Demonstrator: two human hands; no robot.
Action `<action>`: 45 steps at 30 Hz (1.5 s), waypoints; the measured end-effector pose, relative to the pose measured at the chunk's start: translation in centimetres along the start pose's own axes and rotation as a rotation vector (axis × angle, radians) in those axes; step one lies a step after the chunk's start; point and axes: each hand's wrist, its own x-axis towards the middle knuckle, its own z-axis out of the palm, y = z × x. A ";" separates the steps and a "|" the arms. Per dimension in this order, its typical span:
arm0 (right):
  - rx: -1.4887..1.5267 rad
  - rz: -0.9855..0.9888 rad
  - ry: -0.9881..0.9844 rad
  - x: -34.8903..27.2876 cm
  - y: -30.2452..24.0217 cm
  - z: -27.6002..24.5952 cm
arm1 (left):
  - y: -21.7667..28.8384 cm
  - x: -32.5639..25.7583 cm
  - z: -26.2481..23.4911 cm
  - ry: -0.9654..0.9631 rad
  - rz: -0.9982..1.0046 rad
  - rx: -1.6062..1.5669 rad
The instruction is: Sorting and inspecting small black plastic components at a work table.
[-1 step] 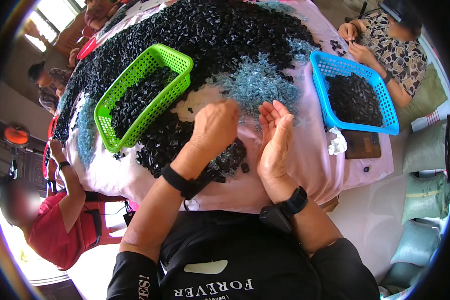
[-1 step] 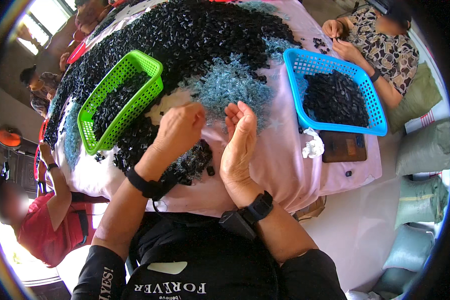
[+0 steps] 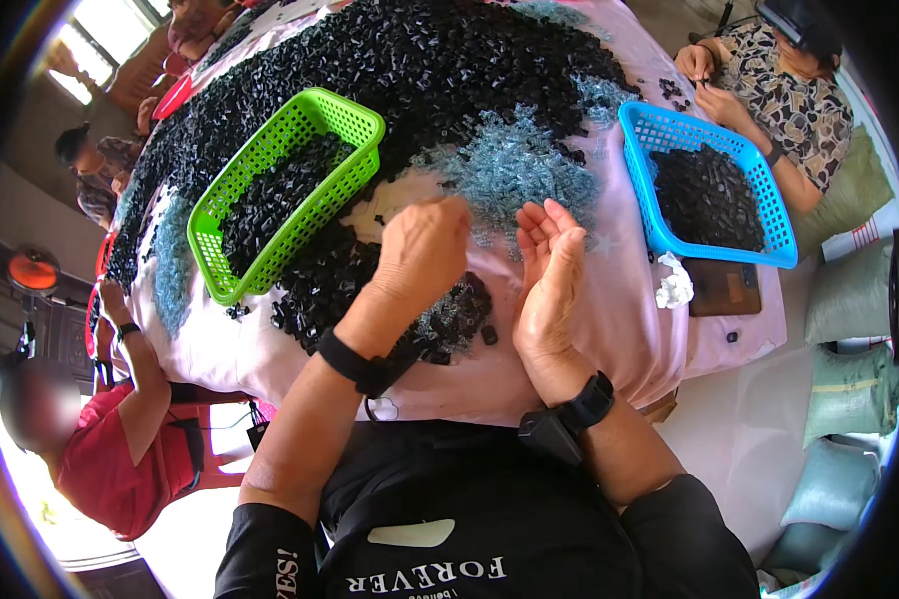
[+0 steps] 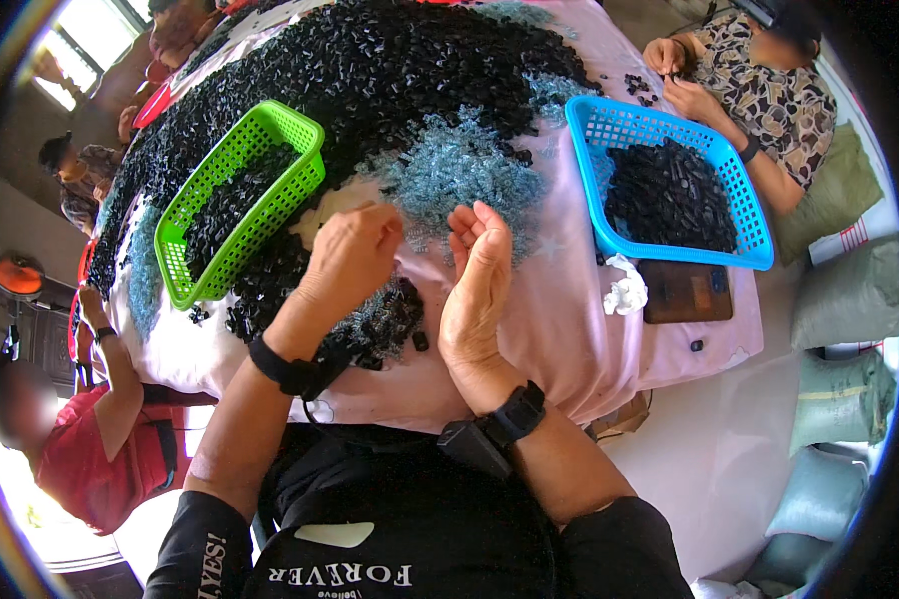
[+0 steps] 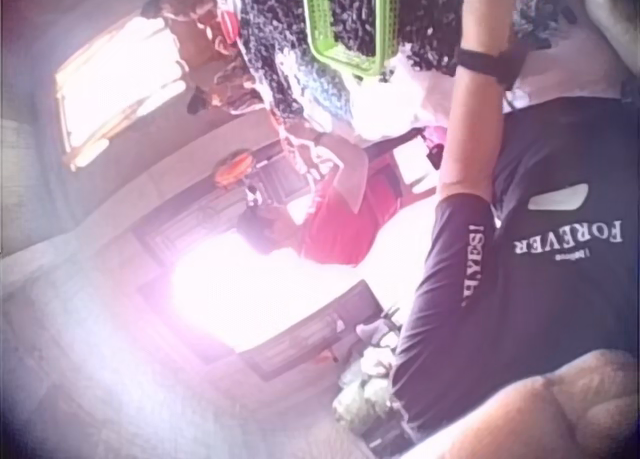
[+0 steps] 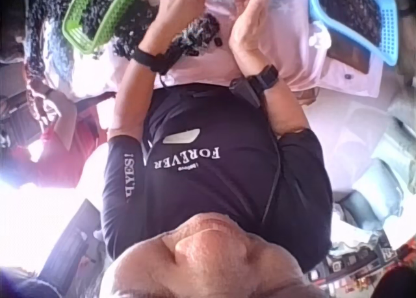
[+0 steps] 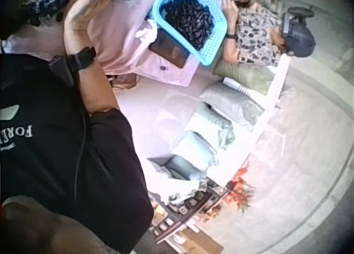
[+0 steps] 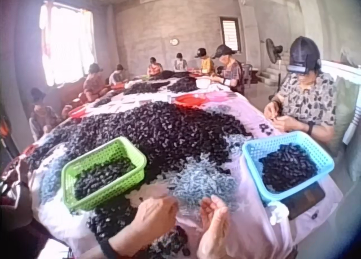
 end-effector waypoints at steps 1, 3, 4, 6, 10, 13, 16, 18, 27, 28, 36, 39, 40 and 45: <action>0.001 0.006 0.002 0.0 0.0 0.0 | -0.3 -0.1 -0.5 0.000 0.007 0.003; 0.003 0.013 0.004 0.0 -0.1 0.0 | -1.0 -0.3 -1.2 -0.001 0.014 0.007; -0.011 0.012 -0.006 0.0 -0.1 0.1 | -1.4 -0.4 -1.3 -0.039 0.022 0.012; -0.025 0.012 -0.017 -0.1 -0.2 0.0 | -1.7 -0.7 -1.5 -0.078 0.028 0.017; -0.066 -0.001 -0.039 -0.2 -0.4 0.1 | -1.1 -1.3 -2.3 -0.242 -0.030 0.005; -0.111 -0.020 -0.066 -0.2 -0.6 0.3 | -1.2 -1.7 -2.4 -0.253 -0.032 0.011; -0.111 -0.008 -0.125 -0.3 -0.6 0.4 | -1.5 -2.0 -2.3 -0.256 -0.002 0.014; -0.085 0.012 -0.150 -0.3 -0.5 0.4 | -1.8 -2.2 -2.0 -0.250 0.044 0.019; -0.167 0.099 -0.232 -0.6 -0.6 0.7 | -1.2 -2.3 -1.9 -0.199 0.203 0.005; -0.173 0.075 -0.222 -0.6 -0.4 0.6 | -1.2 -2.2 -1.8 -0.201 0.202 -0.017; -0.305 -0.004 -0.203 -0.4 0.5 0.3 | 0.1 -2.0 -2.7 -0.093 0.212 -0.060; -0.145 0.062 -0.296 -0.6 0.5 0.9 | 0.7 -1.4 -3.1 -0.083 0.177 -0.237; -0.144 0.063 -0.297 -0.6 0.5 0.8 | 0.9 -1.3 -3.2 -0.074 0.181 -0.251; -0.055 0.138 -0.256 -0.4 0.8 0.4 | 1.8 -0.8 -3.1 -0.007 0.145 -0.322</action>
